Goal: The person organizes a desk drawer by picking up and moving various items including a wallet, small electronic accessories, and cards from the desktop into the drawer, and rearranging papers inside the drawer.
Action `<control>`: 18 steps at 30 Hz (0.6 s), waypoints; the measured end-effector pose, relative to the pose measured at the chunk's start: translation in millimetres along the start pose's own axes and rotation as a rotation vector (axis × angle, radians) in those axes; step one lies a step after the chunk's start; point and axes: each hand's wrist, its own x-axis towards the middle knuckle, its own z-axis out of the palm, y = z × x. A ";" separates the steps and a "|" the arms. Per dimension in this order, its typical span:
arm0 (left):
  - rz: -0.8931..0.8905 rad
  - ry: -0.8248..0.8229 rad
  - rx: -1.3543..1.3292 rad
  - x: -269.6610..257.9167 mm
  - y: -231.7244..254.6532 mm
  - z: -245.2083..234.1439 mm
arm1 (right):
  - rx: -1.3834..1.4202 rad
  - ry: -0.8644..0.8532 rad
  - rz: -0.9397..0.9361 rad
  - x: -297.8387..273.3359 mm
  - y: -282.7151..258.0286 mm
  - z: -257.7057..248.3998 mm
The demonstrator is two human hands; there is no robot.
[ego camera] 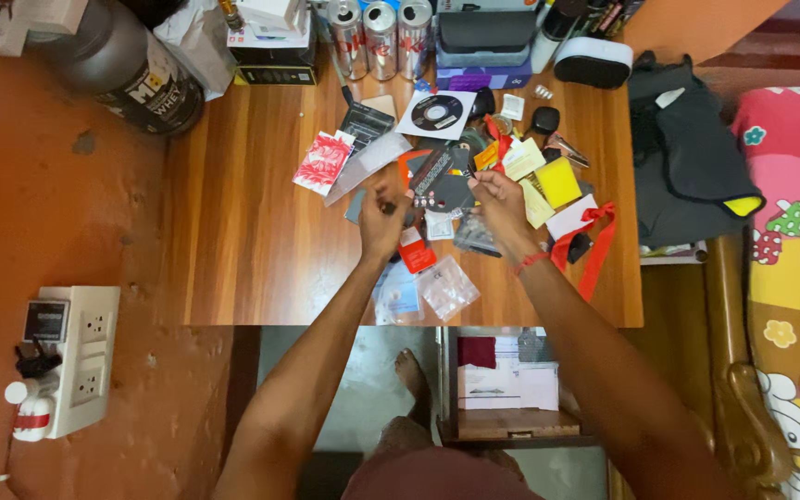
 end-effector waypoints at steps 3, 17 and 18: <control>0.244 0.009 0.048 -6.5 34.2 -2.7 | -0.012 -0.099 -0.109 -12.8 -5.5 -19.7; 0.668 -0.328 0.444 -51.3 127.8 3.7 | -0.144 -0.269 -0.318 -56.8 -17.4 -84.9; 0.755 -0.276 0.452 -58.3 133.5 4.1 | -0.160 -0.252 -0.321 -62.2 -17.7 -88.7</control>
